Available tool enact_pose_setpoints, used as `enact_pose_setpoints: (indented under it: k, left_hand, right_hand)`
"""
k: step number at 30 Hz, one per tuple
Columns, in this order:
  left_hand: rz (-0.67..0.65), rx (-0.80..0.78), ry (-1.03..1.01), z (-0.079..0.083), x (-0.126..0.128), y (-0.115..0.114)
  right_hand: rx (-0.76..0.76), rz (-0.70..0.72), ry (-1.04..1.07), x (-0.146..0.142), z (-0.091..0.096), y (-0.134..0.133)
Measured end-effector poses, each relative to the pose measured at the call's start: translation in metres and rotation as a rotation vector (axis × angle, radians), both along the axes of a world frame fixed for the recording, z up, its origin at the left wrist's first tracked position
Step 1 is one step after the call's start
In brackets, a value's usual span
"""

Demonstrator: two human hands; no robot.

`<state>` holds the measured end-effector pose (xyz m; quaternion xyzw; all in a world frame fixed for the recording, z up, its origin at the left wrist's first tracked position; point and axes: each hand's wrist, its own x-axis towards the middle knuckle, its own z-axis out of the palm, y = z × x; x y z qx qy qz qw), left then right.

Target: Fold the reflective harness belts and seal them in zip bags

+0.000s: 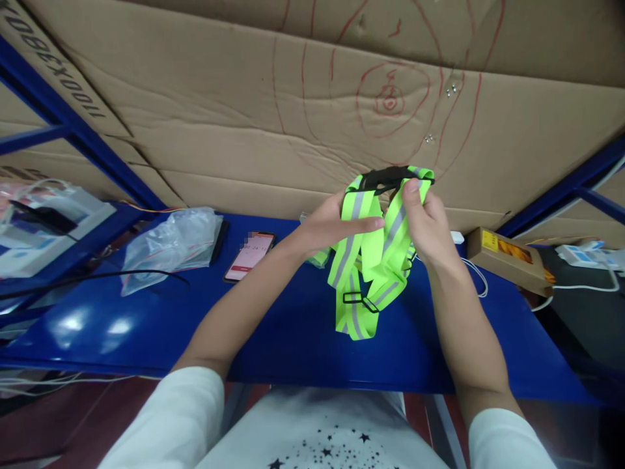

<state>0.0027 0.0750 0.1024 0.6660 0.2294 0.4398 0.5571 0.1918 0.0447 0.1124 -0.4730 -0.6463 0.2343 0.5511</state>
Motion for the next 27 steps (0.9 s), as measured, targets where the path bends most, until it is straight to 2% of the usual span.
enact_pose_setpoints:
  k: [3, 5, 8, 10, 14, 18, 20, 23, 27]
  left_hand:
    - [0.010, -0.122, 0.004, -0.005, 0.005, -0.002]
    - [0.030, -0.148, -0.018, -0.009, 0.007, 0.002]
    - [0.042, -0.090, -0.086, -0.013, 0.006, 0.010]
    - [0.065, -0.019, -0.099, -0.012, 0.003, 0.014]
    - [0.184, 0.164, 0.001, -0.006, -0.005, 0.017]
    - [0.044, 0.253, 0.060, -0.006, -0.003, 0.014]
    - [0.007, 0.217, 0.047, -0.011, 0.003, 0.013]
    - [-0.016, 0.056, 0.030, -0.021, 0.010, 0.013]
    - [-0.110, -0.173, -0.013, -0.034, 0.012, 0.016]
  right_hand:
    - [-0.039, -0.021, -0.148, 0.007, 0.004, -0.002]
    - [-0.102, 0.065, -0.196, 0.014, 0.007, -0.004]
    - [-0.154, 0.255, -0.134, 0.016, 0.007, -0.005]
    - [-0.135, 0.306, -0.041, 0.010, 0.004, -0.004]
    - [-0.045, 0.197, 0.012, -0.008, -0.007, 0.002]
    - [0.012, 0.126, -0.006, -0.013, -0.009, 0.005]
    - [-0.019, 0.128, -0.084, -0.009, -0.005, 0.003]
    - [-0.040, 0.094, -0.274, 0.003, 0.001, 0.003]
    - [0.143, -0.040, -0.404, 0.022, 0.004, 0.006]
